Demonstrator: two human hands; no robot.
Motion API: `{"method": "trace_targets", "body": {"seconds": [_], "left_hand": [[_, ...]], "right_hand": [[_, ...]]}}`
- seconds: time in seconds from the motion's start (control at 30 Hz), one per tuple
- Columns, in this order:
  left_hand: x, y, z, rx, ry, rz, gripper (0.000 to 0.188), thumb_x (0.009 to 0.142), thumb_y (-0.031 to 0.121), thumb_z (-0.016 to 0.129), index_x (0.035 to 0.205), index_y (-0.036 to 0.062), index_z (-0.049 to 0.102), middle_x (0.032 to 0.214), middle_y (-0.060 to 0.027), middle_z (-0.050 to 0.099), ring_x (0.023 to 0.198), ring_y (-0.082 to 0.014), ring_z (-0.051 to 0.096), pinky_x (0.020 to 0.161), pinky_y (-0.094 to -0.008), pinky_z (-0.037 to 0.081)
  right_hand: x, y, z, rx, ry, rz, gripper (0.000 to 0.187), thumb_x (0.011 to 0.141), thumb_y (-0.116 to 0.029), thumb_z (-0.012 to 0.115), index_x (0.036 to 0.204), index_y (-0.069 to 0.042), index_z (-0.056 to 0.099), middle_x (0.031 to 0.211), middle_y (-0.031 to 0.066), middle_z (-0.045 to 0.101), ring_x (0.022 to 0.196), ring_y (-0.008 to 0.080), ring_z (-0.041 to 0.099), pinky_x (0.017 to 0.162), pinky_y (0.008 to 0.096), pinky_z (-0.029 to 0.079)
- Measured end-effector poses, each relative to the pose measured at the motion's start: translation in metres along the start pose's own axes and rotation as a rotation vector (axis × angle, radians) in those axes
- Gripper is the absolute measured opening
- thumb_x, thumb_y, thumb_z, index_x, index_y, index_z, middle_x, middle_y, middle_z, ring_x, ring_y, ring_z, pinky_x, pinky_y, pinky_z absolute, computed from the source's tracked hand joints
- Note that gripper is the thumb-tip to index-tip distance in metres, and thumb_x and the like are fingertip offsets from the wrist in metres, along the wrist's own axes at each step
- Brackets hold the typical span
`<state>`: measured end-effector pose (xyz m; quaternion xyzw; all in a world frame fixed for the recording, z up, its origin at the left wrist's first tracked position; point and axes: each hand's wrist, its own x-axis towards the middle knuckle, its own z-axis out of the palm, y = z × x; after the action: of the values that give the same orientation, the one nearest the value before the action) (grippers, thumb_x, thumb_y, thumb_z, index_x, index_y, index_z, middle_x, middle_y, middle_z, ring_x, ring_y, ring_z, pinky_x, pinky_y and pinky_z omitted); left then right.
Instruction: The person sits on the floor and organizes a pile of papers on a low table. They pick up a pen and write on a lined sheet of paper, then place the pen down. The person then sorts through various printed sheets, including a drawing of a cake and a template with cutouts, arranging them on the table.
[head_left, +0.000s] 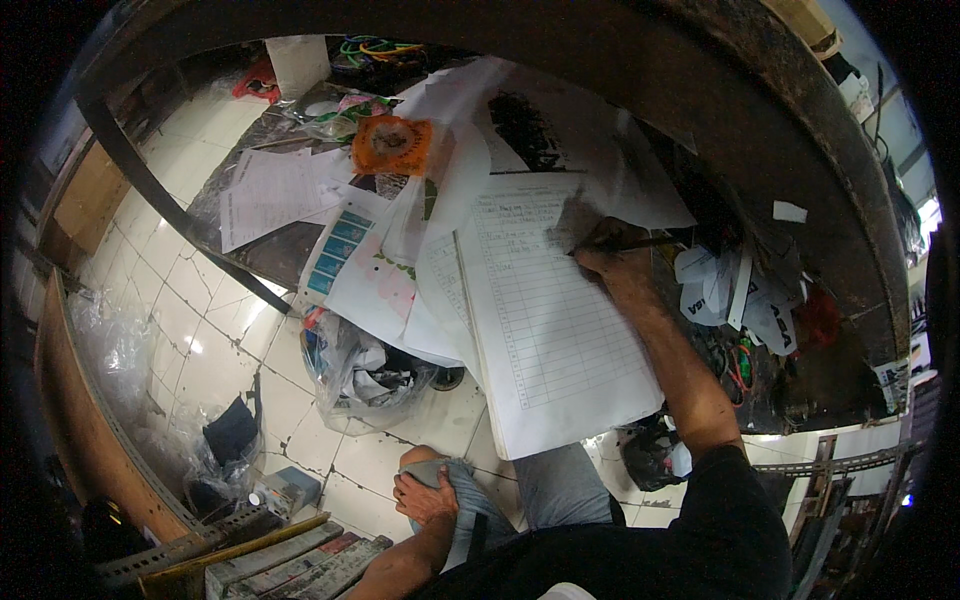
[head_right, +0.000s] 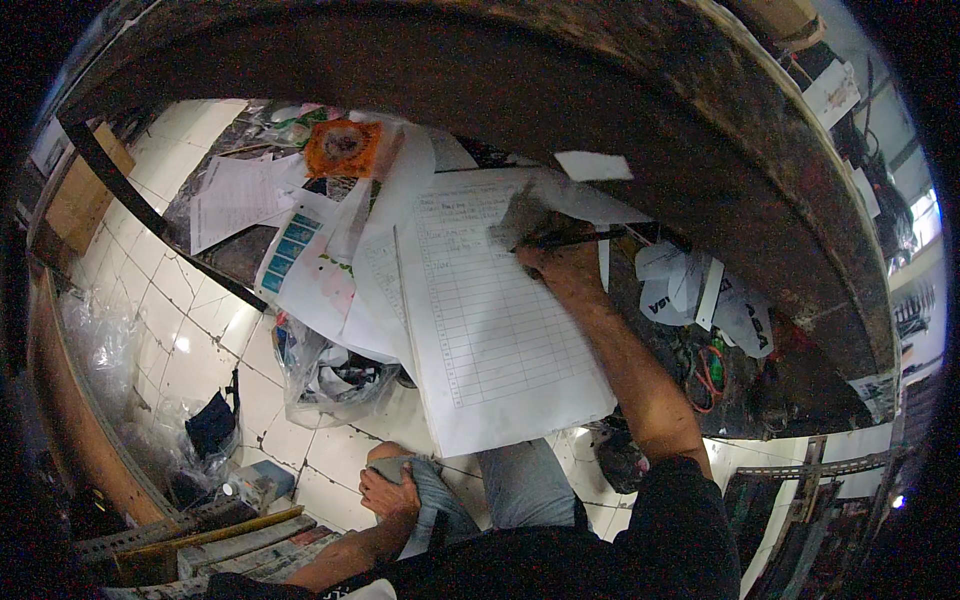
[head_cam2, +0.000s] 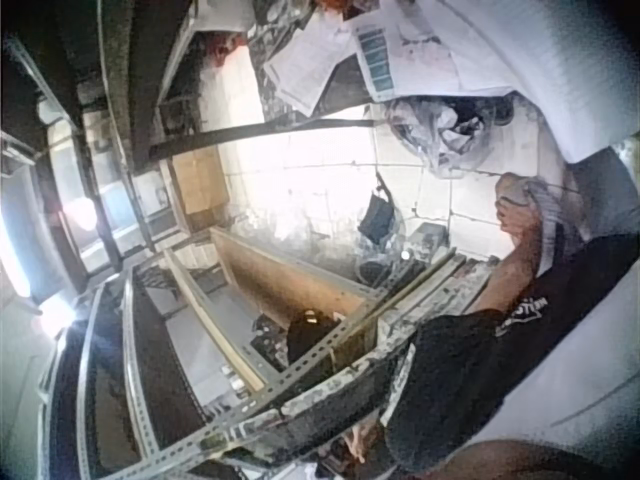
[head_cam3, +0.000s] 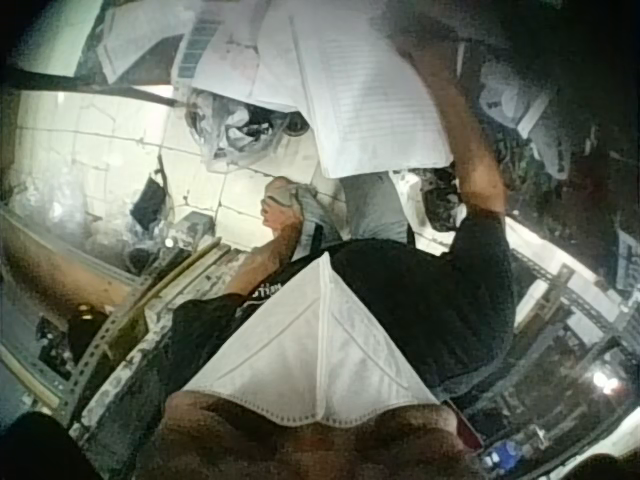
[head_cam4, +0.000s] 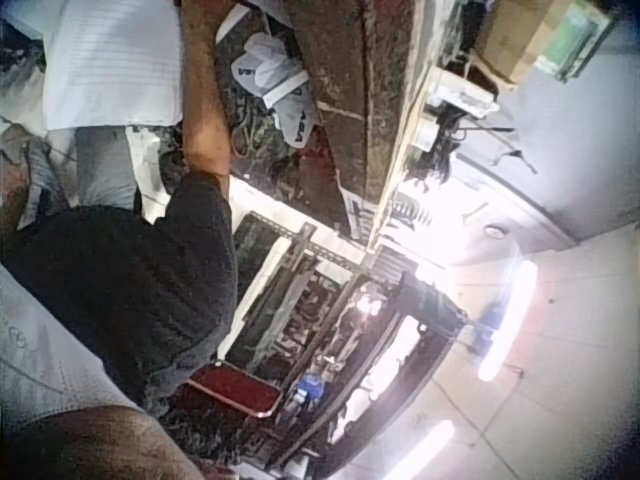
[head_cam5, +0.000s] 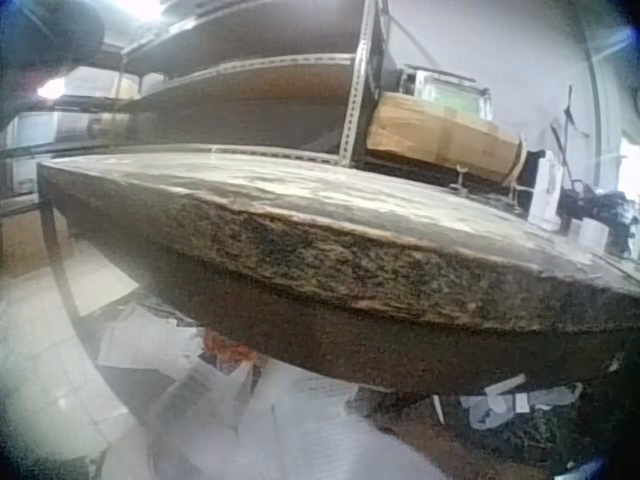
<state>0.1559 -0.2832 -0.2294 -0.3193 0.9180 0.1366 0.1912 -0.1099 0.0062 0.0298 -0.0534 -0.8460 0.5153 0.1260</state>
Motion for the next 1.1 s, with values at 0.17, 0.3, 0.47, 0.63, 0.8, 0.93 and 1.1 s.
{"method": "trace_targets", "body": {"seconds": [0.17, 0.3, 0.47, 0.63, 0.8, 0.93, 1.1], "left_hand": [[0.000, 0.002, -0.002, -0.007, 0.000, -0.001, 0.080, 0.079, 0.062, 0.061, 0.127, 0.0009, 0.040, 0.138, -0.0146, 0.040, 0.127, -0.0314, 0.037, 0.102, -0.0451, 0.030], [0.000, 0.004, -0.007, -0.013, -0.021, -0.011, 0.081, 0.078, 0.062, 0.061, 0.127, 0.0005, 0.040, 0.138, -0.0150, 0.039, 0.127, -0.0319, 0.037, 0.102, -0.0455, 0.030], [-0.001, 0.005, -0.009, -0.025, -0.019, -0.003, 0.081, 0.079, 0.061, 0.061, 0.128, 0.0001, 0.040, 0.138, -0.0154, 0.040, 0.127, -0.0322, 0.037, 0.102, -0.0457, 0.029], [-0.001, 0.002, -0.004, -0.038, -0.002, 0.005, 0.080, 0.079, 0.060, 0.062, 0.127, -0.0004, 0.041, 0.138, -0.0159, 0.040, 0.127, -0.0325, 0.037, 0.103, -0.0459, 0.029], [-0.001, 0.003, -0.005, -0.021, -0.006, -0.012, 0.081, 0.079, 0.060, 0.063, 0.128, -0.0004, 0.041, 0.138, -0.0150, 0.040, 0.126, -0.0320, 0.039, 0.103, -0.0447, 0.030], [0.000, 0.004, -0.006, -0.006, -0.002, -0.014, 0.081, 0.079, 0.059, 0.063, 0.128, -0.0003, 0.041, 0.137, -0.0142, 0.041, 0.126, -0.0313, 0.039, 0.103, -0.0433, 0.031], [0.000, 0.005, -0.007, 0.005, -0.011, -0.028, 0.081, 0.079, 0.059, 0.063, 0.129, -0.0003, 0.041, 0.138, -0.0143, 0.041, 0.126, -0.0313, 0.039, 0.103, -0.0433, 0.030]], "right_hand": [[0.003, 0.014, -0.004, 0.001, 0.000, -0.010, 0.023, 0.062, -0.010, 0.074, 0.078, -0.001, 0.061, 0.077, 0.0070, 0.063, 0.074, 0.0196, 0.058, 0.072, 0.0344, 0.048], [0.001, 0.008, -0.002, -0.069, 0.016, 0.011, 0.018, 0.064, -0.007, 0.073, 0.077, -0.002, 0.062, 0.074, 0.0061, 0.061, 0.073, 0.0173, 0.057, 0.070, 0.0316, 0.046], [-0.007, -0.014, -0.008, -0.066, 0.023, 0.205, 0.043, 0.062, -0.011, 0.077, 0.100, -0.001, 0.061, 0.098, 0.0092, 0.063, 0.092, 0.0229, 0.058, 0.083, 0.0351, 0.047], [-0.007, -0.009, -0.002, -0.112, 0.059, -0.008, 0.021, 0.067, -0.010, 0.075, 0.082, -0.002, 0.062, 0.081, 0.0086, 0.062, 0.077, 0.0192, 0.058, 0.073, 0.0319, 0.046], [-0.006, -0.015, 0.000, -0.059, 0.041, 0.034, 0.019, 0.067, -0.006, 0.073, 0.081, -0.002, 0.061, 0.080, 0.0077, 0.061, 0.075, 0.0180, 0.057, 0.072, 0.0315, 0.047], [-0.002, 0.008, -0.003, 0.016, 0.080, -0.021, 0.016, 0.068, -0.004, 0.071, 0.079, -0.003, 0.060, 0.078, 0.0064, 0.059, 0.073, 0.0164, 0.055, 0.069, 0.0309, 0.046], [-0.002, -0.003, -0.001, -0.016, 0.018, -0.005, 0.017, 0.065, -0.002, 0.072, 0.076, -0.004, 0.059, 0.076, 0.0047, 0.058, 0.072, 0.0151, 0.052, 0.068, 0.0298, 0.044]]}}
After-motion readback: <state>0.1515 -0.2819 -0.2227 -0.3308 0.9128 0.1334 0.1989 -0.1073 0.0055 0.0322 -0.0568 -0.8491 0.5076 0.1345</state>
